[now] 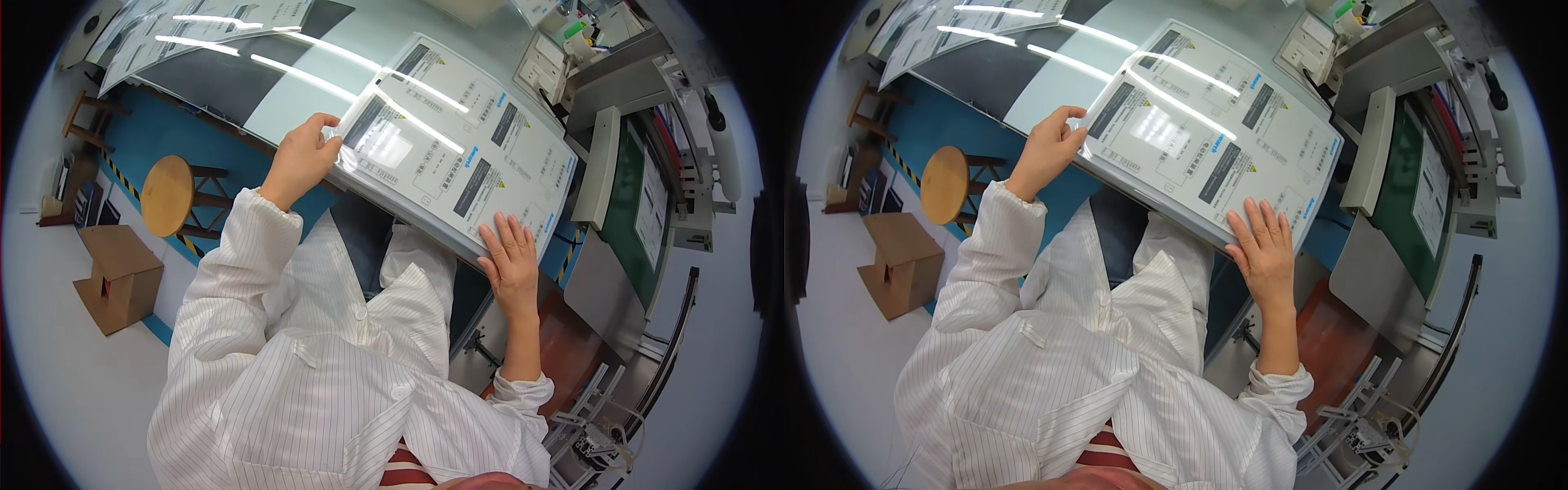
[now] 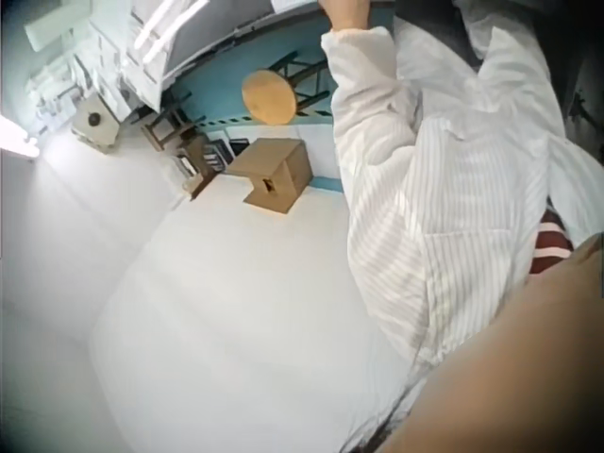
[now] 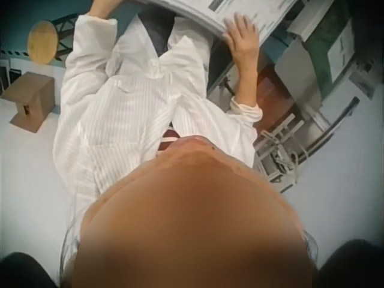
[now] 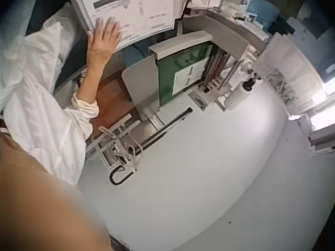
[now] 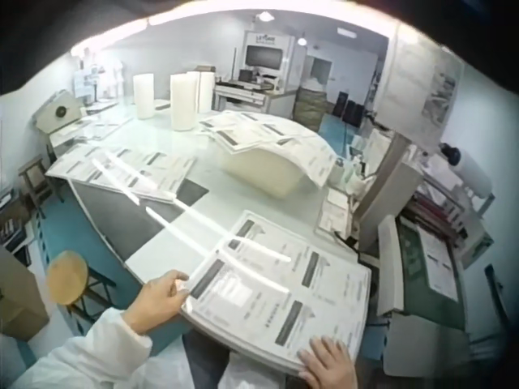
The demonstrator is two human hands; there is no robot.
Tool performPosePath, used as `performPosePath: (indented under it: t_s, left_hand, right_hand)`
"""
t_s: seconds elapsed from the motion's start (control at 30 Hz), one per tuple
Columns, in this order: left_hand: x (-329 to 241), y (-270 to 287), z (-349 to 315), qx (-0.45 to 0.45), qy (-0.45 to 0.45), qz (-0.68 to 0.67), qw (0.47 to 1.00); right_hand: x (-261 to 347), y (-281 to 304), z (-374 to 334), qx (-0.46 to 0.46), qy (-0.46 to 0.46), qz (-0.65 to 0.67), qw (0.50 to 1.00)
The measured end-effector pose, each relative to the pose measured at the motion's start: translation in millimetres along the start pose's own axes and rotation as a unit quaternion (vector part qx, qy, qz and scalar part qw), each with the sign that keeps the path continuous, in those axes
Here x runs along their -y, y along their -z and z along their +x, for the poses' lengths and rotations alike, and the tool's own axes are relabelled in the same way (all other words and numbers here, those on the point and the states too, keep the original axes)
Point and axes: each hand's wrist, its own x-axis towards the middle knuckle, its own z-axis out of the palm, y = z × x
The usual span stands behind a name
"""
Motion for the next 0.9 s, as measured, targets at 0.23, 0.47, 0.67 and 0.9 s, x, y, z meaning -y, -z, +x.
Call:
performPosePath:
  t_s: [0.23,0.47,0.67,0.9]
  left_hand:
    - [6,5,14,0.027,-0.015,0.155,0.987]
    - [-17,-18,44,-0.108,-0.135,0.220,0.960]
    - [9,-55,65,-0.109,-0.149,0.228,0.956]
    - [7,-59,68,-0.113,-0.184,0.194,0.957]
  right_hand:
    - [-6,-5,-2,-0.011,0.003,0.006,1.000]
    - [-5,-3,-2,-0.014,-0.002,0.029,0.999]
    - [-44,0,-17,-0.168,-0.148,0.293,0.929]
    - [-208,-7,-109,-0.209,-0.371,-0.149,0.893]
